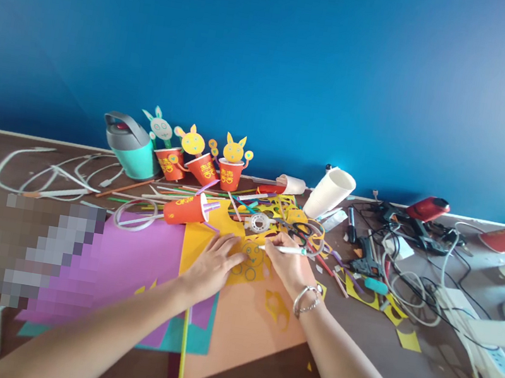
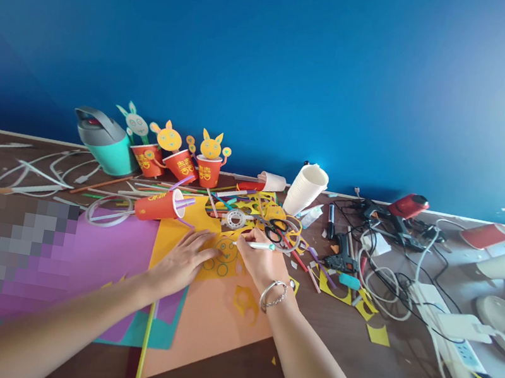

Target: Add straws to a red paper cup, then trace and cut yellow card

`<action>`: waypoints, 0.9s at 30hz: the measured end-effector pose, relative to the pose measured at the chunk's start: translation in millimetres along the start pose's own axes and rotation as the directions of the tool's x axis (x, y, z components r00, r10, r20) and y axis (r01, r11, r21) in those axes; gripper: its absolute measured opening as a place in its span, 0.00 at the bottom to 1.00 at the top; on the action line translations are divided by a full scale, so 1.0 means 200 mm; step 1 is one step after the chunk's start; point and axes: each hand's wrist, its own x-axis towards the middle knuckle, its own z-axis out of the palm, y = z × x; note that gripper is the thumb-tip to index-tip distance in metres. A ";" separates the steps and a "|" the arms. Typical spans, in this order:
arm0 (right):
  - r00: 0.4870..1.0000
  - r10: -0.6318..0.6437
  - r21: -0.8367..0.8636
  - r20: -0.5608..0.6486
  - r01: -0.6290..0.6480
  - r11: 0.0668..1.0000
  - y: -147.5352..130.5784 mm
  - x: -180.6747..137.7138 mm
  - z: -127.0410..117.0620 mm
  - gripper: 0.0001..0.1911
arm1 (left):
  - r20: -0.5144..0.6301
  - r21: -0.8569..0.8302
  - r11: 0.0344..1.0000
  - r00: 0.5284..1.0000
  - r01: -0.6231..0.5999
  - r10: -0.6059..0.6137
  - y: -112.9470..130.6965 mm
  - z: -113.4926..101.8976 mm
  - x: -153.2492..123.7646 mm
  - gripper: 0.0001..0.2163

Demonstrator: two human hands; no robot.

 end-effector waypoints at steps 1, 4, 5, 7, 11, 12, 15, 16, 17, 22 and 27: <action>1.000 -0.003 -0.013 0.001 0.003 1.000 0.00 0.00 0.00 0.09 | 0.002 0.009 1.000 1.000 -0.006 0.006 0.00 0.00 0.00 0.22; 1.000 -0.030 -0.042 0.001 0.030 0.999 0.01 0.00 0.00 0.08 | 0.017 0.026 1.000 1.000 -0.008 0.008 0.01 -0.01 0.00 0.22; 0.999 -0.040 -0.050 0.001 0.040 0.998 0.01 0.00 0.00 0.08 | 0.023 0.030 1.000 1.000 -0.007 0.006 0.01 -0.01 0.00 0.22; 0.998 -0.055 -0.062 0.002 0.055 0.997 0.01 0.01 0.00 0.08 | 0.030 0.028 1.000 1.000 0.001 -0.002 0.01 -0.01 0.01 0.22; 0.998 -0.068 -0.069 -0.001 0.068 0.995 0.02 0.02 0.01 0.08 | 0.038 0.009 1.000 0.999 0.014 -0.014 0.01 -0.02 0.01 0.22; 0.998 -0.068 -0.070 -0.002 0.068 0.995 0.02 0.01 0.01 0.08 | 0.041 0.008 1.000 0.999 0.015 -0.015 0.01 -0.02 0.01 0.22; 0.998 -0.066 -0.072 0.000 0.065 0.995 0.01 0.01 0.01 0.09 | 0.048 0.012 1.000 0.999 0.016 -0.017 0.01 -0.02 0.01 0.22; 0.998 -0.066 -0.072 0.002 0.066 0.995 0.01 0.00 0.01 0.09 | 0.049 0.014 1.000 0.999 0.017 -0.018 0.01 -0.02 0.01 0.22; 0.998 -0.067 -0.069 0.004 0.067 0.995 0.00 0.00 0.01 0.09 | 0.051 0.017 1.000 0.999 0.018 -0.019 0.01 -0.02 0.01 0.23; 0.998 -0.061 -0.025 0.014 0.061 0.998 0.00 0.00 0.01 0.10 | 0.054 0.019 1.000 0.998 0.017 -0.018 0.02 -0.02 0.01 0.22; 0.998 -0.055 0.019 0.033 0.055 0.998 0.02 0.01 0.02 0.10 | 0.040 -0.012 1.000 0.999 0.028 -0.027 0.02 -0.02 0.01 0.23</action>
